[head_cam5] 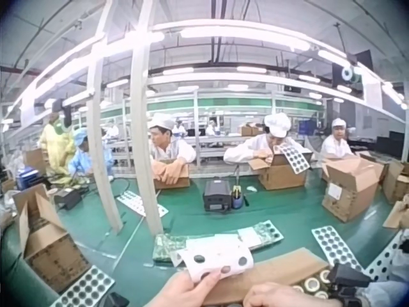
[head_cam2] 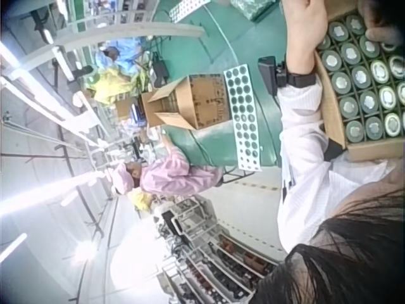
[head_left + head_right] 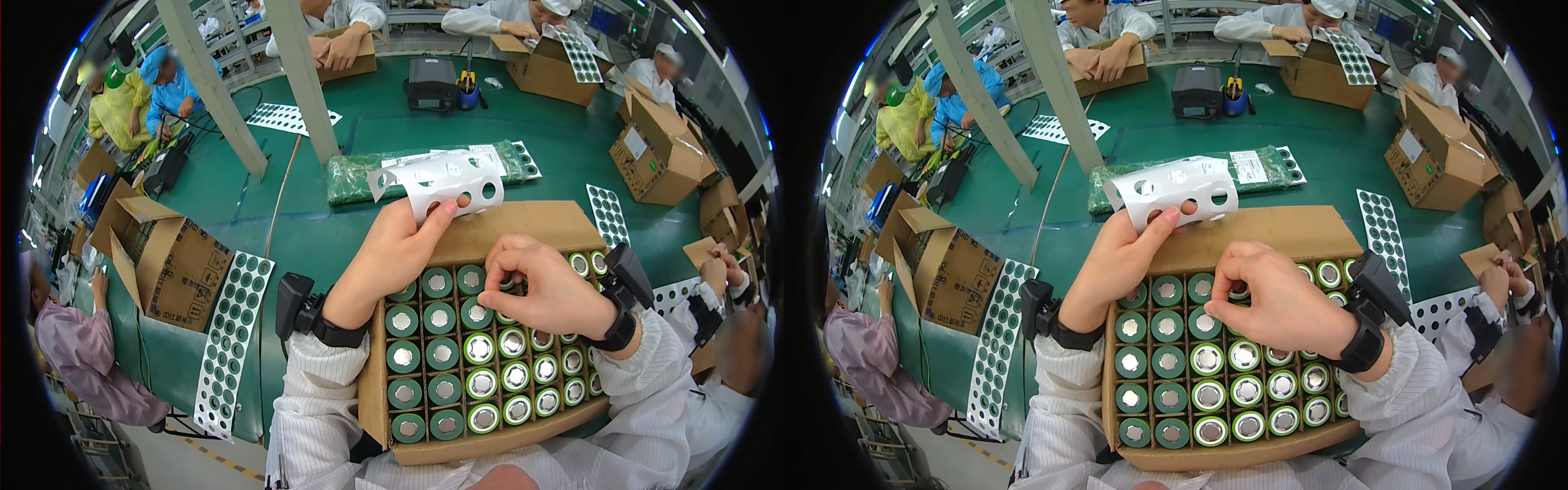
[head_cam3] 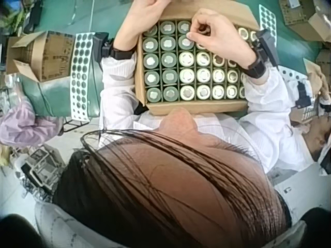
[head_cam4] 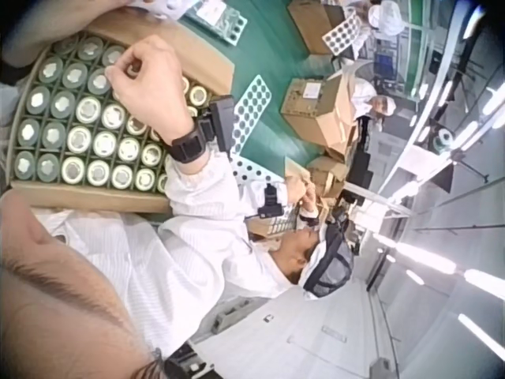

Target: Placing circular insulation stickers onto the terminals of cylindrical battery cells arranged in a grid inside a box.

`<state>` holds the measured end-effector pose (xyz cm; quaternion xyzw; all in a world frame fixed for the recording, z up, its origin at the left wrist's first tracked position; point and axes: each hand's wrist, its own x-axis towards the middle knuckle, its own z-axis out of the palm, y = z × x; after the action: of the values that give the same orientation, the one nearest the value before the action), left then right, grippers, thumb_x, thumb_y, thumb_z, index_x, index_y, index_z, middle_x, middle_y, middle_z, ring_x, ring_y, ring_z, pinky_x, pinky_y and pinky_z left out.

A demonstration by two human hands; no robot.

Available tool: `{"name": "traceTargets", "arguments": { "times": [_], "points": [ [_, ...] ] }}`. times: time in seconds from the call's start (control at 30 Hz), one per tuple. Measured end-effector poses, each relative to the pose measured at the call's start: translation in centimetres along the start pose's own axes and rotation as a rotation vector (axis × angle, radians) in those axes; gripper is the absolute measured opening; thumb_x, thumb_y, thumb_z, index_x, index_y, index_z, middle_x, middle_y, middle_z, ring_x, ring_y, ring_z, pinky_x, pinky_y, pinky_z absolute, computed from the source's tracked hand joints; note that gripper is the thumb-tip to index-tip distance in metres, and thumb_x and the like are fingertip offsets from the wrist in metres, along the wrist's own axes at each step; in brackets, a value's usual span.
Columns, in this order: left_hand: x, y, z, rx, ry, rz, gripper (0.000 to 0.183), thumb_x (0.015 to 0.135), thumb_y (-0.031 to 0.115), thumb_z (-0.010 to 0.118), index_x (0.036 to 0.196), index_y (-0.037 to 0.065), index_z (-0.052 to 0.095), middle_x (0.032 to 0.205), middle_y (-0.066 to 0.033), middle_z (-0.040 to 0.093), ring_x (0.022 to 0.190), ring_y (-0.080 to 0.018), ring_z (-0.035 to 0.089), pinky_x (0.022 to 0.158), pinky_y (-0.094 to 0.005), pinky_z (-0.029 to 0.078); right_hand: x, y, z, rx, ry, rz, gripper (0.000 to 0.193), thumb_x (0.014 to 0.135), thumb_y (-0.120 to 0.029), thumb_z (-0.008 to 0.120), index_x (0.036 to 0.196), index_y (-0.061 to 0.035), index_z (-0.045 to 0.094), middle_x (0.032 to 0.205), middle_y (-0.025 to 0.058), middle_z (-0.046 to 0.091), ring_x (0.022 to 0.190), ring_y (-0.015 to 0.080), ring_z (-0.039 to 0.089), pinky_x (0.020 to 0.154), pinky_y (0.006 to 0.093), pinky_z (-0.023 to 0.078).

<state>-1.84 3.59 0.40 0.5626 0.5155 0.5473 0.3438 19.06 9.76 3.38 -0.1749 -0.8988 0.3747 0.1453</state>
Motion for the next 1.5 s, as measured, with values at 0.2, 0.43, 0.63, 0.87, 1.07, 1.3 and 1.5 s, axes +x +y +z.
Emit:
{"name": "traceTargets", "arguments": {
  "times": [0.2, 0.43, 0.63, 0.87, 1.07, 1.3, 1.5],
  "points": [
    [-0.1, -0.4, 0.1, -0.029, -0.005, 0.031, 0.026, 0.1, 0.019, 0.052, 0.115, 0.001, 0.063, 0.11, -0.0031, 0.063, 0.104, -0.012, 0.055, 0.09, -0.0273, 0.045, -0.1, 0.0, 0.3, -0.021, 0.008, 0.017, 0.015, 0.077, -0.009, 0.073, 0.074, -0.0043, 0.059, 0.088, 0.0044, 0.057, 0.086, 0.0183, 0.055, 0.074, 0.0294, 0.045],
    [-0.1, -0.4, 0.0, 0.018, -0.008, 0.014, 0.026, 0.1, 0.018, 0.052, 0.115, 0.0, 0.063, 0.111, -0.0034, 0.063, 0.104, -0.0123, 0.056, 0.092, -0.0287, 0.044, -0.2, -0.5, 0.4, -0.057, 0.051, -0.046, 0.013, 0.075, -0.01, 0.072, 0.071, -0.0053, 0.06, 0.081, 0.0088, 0.056, 0.086, 0.0279, 0.055, 0.078, 0.0369, 0.045],
    [-0.1, -0.2, 0.3, -0.026, 0.042, 0.049, 0.027, 0.099, 0.017, 0.051, 0.115, -0.001, 0.063, 0.106, -0.0073, 0.067, 0.098, -0.0144, 0.059, 0.088, -0.029, 0.046, -0.2, -1.0, 0.1, -0.269, 0.139, -0.147, 0.014, 0.073, -0.012, 0.074, 0.075, -0.0077, 0.06, 0.078, 0.0054, 0.055, 0.079, 0.0266, 0.053, 0.072, 0.0367, 0.044],
    [0.0, -0.4, 0.0, -0.022, 0.009, 0.042, 0.026, 0.099, 0.017, 0.053, 0.116, 0.001, 0.062, 0.111, -0.0021, 0.064, 0.101, -0.0108, 0.057, 0.088, -0.0271, 0.047, -1.6, -1.7, -2.1, -0.3, 0.067, -0.221, 0.026, 0.081, -0.012, 0.068, 0.106, -0.0074, 0.065, 0.098, 0.0093, 0.066, 0.095, 0.0291, 0.058, 0.084, 0.0392, 0.046],
    [-0.2, -1.5, -0.2, -0.042, 0.064, 0.071, 0.025, 0.099, 0.016, 0.052, 0.114, 0.0, 0.064, 0.11, -0.0044, 0.065, 0.1, -0.0133, 0.058, 0.089, -0.0277, 0.045, -4.3, -2.0, -1.1, -0.29, -0.338, -0.392, 0.072, 0.089, -0.033, 0.061, 0.145, -0.0002, 0.029, 0.143, 0.0362, 0.031, 0.136, 0.0468, 0.029, 0.113, 0.0492, 0.024],
    [-0.2, -1.1, 0.0, -0.093, 0.043, 0.059, 0.026, 0.1, 0.014, 0.05, 0.12, -0.001, 0.059, 0.112, -0.0046, 0.063, 0.102, -0.0134, 0.059, 0.085, -0.0273, 0.049, -5.2, 0.3, -1.1, -0.357, -0.402, -0.346, 0.071, 0.097, -0.036, 0.047, 0.148, 0.0026, 0.017, 0.146, 0.0349, 0.025, 0.141, 0.0438, 0.02, 0.116, 0.0535, 0.013],
    [-0.1, -1.0, -0.4, -0.089, 0.046, 0.047, 0.029, 0.1, 0.016, 0.051, 0.124, 0.0, 0.052, 0.113, -0.0062, 0.061, 0.104, -0.0167, 0.059, 0.085, -0.0317, 0.052, -5.2, -0.1, -1.3, -0.357, -0.24, -0.393, 0.05, 0.097, -0.025, 0.049, 0.139, -0.0011, 0.038, 0.136, 0.0297, 0.042, 0.134, 0.0406, 0.035, 0.116, 0.0508, 0.018]
  ]
}}
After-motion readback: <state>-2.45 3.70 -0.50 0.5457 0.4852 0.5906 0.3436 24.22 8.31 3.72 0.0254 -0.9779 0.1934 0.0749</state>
